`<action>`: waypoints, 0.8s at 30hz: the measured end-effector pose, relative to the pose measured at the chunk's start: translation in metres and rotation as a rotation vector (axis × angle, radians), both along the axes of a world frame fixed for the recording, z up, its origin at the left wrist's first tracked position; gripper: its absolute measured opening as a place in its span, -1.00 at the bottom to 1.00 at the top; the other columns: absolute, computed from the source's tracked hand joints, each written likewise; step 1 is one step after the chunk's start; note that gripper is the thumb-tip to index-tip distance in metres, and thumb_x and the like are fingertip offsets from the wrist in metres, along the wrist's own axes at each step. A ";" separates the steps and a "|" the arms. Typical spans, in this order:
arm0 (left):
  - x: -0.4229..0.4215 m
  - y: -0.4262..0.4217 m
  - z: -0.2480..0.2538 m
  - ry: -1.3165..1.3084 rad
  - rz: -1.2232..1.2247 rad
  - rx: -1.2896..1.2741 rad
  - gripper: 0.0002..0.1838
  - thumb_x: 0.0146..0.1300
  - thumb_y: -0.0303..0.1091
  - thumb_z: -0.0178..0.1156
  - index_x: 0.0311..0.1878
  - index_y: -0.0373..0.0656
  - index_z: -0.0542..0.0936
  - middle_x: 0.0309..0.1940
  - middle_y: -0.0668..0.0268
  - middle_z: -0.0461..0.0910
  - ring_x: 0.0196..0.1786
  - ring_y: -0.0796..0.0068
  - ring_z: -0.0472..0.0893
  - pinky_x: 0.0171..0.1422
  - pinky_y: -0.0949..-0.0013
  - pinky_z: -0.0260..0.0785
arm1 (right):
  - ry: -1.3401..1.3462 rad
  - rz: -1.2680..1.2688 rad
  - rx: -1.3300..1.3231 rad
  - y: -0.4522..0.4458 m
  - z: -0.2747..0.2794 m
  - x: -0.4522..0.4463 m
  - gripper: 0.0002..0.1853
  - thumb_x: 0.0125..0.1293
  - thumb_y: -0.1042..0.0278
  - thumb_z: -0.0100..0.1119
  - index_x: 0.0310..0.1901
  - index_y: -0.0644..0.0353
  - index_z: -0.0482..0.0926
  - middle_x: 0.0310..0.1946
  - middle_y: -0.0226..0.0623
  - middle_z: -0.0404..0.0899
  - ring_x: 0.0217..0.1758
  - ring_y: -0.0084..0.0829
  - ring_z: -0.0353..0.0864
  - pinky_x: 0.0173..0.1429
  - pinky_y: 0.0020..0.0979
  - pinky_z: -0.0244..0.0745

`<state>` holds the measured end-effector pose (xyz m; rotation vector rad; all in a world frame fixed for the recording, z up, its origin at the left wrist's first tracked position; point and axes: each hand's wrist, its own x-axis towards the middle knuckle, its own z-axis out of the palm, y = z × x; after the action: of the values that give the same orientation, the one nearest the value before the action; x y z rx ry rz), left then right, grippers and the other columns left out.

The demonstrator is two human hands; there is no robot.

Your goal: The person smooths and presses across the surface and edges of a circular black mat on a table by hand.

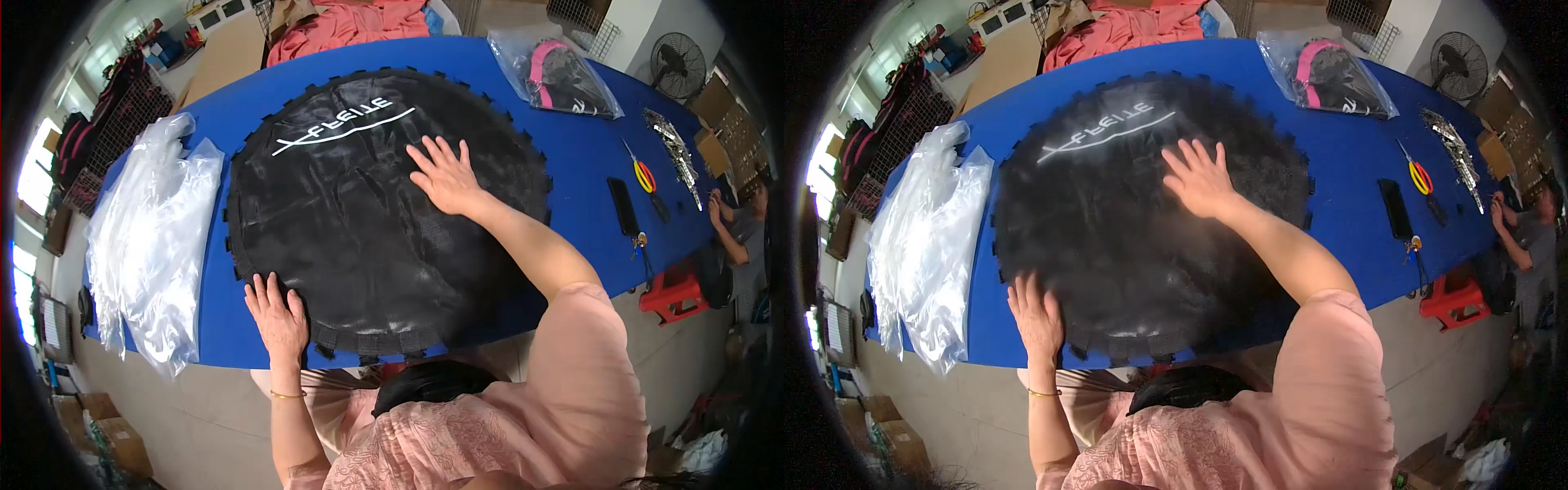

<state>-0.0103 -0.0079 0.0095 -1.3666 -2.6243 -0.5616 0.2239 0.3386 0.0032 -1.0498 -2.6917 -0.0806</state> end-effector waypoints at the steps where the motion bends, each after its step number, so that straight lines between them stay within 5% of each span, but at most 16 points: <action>1: -0.001 0.000 0.000 0.002 0.002 -0.011 -0.44 0.53 -0.19 0.07 0.48 -0.27 0.42 0.56 -0.19 0.26 0.61 -0.37 0.15 0.72 -0.19 -0.06 | 0.015 -0.001 0.017 0.010 -0.003 -0.007 -0.34 0.65 -0.16 -0.17 0.66 -0.17 0.12 0.69 -0.10 0.03 0.75 0.00 -0.05 0.69 0.36 -0.30; 12: -0.001 0.000 0.001 0.009 0.001 -0.029 -0.44 0.51 -0.21 0.09 0.48 -0.27 0.42 0.56 -0.16 0.26 0.62 -0.38 0.13 0.71 -0.18 -0.03 | 0.079 -0.025 0.036 0.085 -0.016 -0.101 -0.34 0.65 -0.19 -0.21 0.65 -0.16 0.14 0.67 -0.12 0.08 0.72 0.02 0.02 0.65 0.43 -0.24; 24: 0.000 -0.001 0.001 0.002 -0.017 0.015 -0.45 0.51 -0.22 0.09 0.47 -0.27 0.43 0.55 -0.19 0.28 0.61 -0.38 0.14 0.70 -0.19 -0.01 | 0.079 0.049 0.040 0.042 -0.014 -0.106 -0.35 0.65 -0.19 -0.20 0.64 -0.15 0.19 0.66 -0.12 0.11 0.72 0.00 0.03 0.64 0.46 -0.25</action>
<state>-0.0106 -0.0091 0.0105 -1.3861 -2.6035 -0.5805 0.1184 0.3802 -0.0111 -0.9551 -2.6318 -0.0817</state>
